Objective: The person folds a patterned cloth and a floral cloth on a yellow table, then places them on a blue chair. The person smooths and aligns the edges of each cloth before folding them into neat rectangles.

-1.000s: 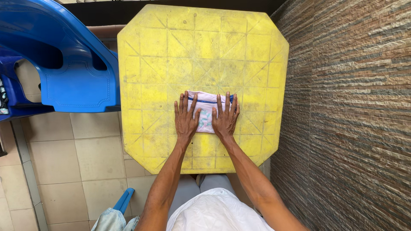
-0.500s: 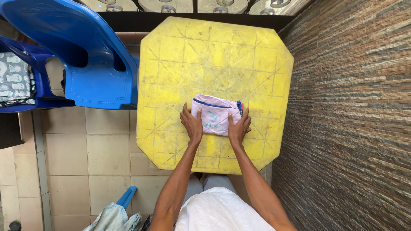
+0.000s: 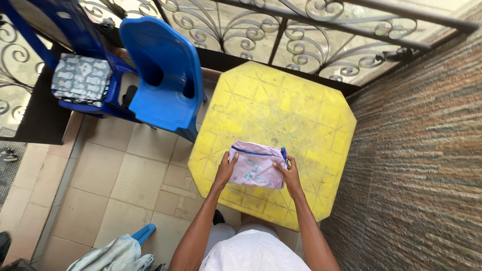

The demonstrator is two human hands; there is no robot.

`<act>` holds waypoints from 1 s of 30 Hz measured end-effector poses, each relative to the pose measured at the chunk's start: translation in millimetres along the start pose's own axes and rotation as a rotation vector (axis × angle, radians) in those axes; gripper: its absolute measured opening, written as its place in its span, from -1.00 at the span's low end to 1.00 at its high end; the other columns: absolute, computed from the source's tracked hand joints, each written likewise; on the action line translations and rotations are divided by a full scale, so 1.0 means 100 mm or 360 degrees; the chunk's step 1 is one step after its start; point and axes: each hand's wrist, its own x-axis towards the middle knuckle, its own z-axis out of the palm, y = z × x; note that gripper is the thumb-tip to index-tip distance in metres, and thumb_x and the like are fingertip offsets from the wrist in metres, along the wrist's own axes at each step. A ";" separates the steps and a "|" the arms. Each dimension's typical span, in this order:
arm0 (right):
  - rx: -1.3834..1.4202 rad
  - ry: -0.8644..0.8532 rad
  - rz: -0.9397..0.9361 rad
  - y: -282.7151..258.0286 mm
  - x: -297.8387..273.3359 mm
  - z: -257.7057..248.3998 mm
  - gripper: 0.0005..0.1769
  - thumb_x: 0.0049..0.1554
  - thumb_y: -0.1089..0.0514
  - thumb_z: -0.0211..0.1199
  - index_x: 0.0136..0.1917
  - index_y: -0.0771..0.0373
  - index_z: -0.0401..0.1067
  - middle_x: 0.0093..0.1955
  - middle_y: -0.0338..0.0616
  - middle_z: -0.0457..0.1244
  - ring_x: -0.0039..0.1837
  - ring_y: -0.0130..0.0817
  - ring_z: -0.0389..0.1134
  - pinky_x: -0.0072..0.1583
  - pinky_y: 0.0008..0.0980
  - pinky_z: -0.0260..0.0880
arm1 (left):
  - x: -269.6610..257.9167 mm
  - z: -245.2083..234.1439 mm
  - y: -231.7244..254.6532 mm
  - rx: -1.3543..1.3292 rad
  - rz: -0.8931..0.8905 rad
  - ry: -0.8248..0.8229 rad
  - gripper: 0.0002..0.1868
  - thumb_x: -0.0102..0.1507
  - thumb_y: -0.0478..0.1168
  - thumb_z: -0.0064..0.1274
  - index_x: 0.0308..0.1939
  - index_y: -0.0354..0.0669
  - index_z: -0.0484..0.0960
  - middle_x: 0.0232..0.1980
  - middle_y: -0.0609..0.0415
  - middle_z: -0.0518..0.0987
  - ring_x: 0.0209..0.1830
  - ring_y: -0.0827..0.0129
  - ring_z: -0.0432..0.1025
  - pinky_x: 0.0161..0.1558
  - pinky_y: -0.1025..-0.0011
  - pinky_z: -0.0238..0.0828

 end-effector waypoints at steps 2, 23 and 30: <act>0.0042 -0.0121 0.0045 -0.20 -0.23 0.19 -0.19 -0.02 0.07 0.47 0.42 0.17 0.20 -0.09 -0.07 0.36 -0.11 -0.36 0.41 -0.10 -0.34 0.42 | -0.23 -0.23 -0.05 -0.0030 0.0043 0.0121 -0.21 0.35 0.32 -0.02 0.40 -0.21 0.30 0.24 -0.14 0.46 0.20 0.22 0.41 0.15 0.30 0.29; -0.0197 -0.1431 0.0052 -0.51 -2.56 3.06 -0.15 -0.06 0.09 0.52 0.42 0.28 0.26 0.21 -0.10 0.34 0.16 -0.28 0.38 0.18 -0.18 0.45 | -3.40 -2.88 -1.49 -0.1542 0.0002 0.0466 -0.24 0.11 0.27 0.23 0.15 -0.25 0.59 0.03 0.05 0.66 -0.01 0.41 0.54 0.05 0.38 0.45; -0.0454 -0.1532 0.0076 -0.44 -2.95 3.77 -0.13 -0.04 0.03 0.48 0.48 0.16 0.21 0.22 -0.08 0.33 0.23 -0.30 0.35 0.21 -0.25 0.38 | -3.76 -3.33 -1.90 -0.1532 0.0101 0.0827 -0.41 0.17 0.25 0.27 -0.09 -0.21 0.65 -0.23 0.24 0.54 -0.24 0.57 0.36 -0.16 0.52 0.28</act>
